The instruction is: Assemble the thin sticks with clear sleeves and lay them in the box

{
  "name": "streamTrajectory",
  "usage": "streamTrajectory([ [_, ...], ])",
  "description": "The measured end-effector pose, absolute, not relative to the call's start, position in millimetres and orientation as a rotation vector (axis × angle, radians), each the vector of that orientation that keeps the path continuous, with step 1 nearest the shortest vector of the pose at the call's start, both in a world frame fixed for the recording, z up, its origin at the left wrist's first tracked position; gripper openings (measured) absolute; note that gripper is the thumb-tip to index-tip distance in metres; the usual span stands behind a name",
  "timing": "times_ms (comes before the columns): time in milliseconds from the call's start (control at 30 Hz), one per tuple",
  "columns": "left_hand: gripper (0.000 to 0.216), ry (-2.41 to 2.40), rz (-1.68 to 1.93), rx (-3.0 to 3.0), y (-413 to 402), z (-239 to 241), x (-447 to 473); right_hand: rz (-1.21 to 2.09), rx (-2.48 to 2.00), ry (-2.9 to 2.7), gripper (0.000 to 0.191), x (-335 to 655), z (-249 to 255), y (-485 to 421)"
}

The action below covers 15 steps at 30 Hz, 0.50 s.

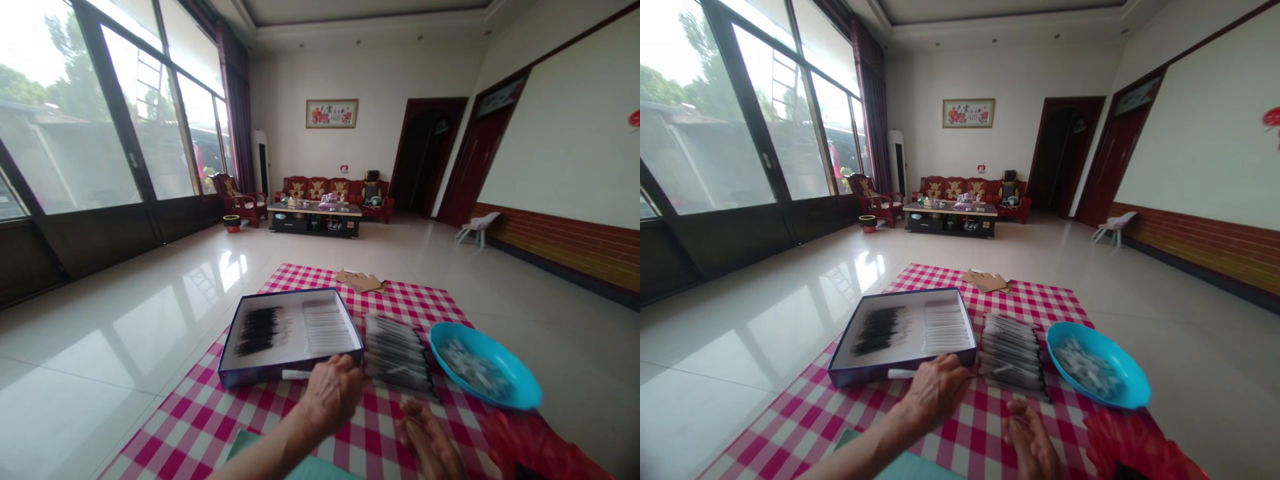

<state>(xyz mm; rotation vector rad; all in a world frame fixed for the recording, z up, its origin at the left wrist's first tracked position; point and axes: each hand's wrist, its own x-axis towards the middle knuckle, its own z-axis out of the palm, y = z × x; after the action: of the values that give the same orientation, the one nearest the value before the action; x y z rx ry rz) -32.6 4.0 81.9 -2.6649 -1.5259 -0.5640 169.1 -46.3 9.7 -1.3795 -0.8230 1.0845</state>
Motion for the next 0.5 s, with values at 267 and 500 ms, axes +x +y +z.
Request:
streamTrajectory([
  [267,0.026,-1.946,0.191,-2.376,58.8,114.1,-173.4,1.116,-1.324,-0.812,0.048,167.1,-0.6,-41.7],
  [500,0.022,-1.982,0.345,-2.379,68.8,86.7,-200.9,1.158,-1.293,-0.788,0.049,169.5,-10.9,-37.6],
])
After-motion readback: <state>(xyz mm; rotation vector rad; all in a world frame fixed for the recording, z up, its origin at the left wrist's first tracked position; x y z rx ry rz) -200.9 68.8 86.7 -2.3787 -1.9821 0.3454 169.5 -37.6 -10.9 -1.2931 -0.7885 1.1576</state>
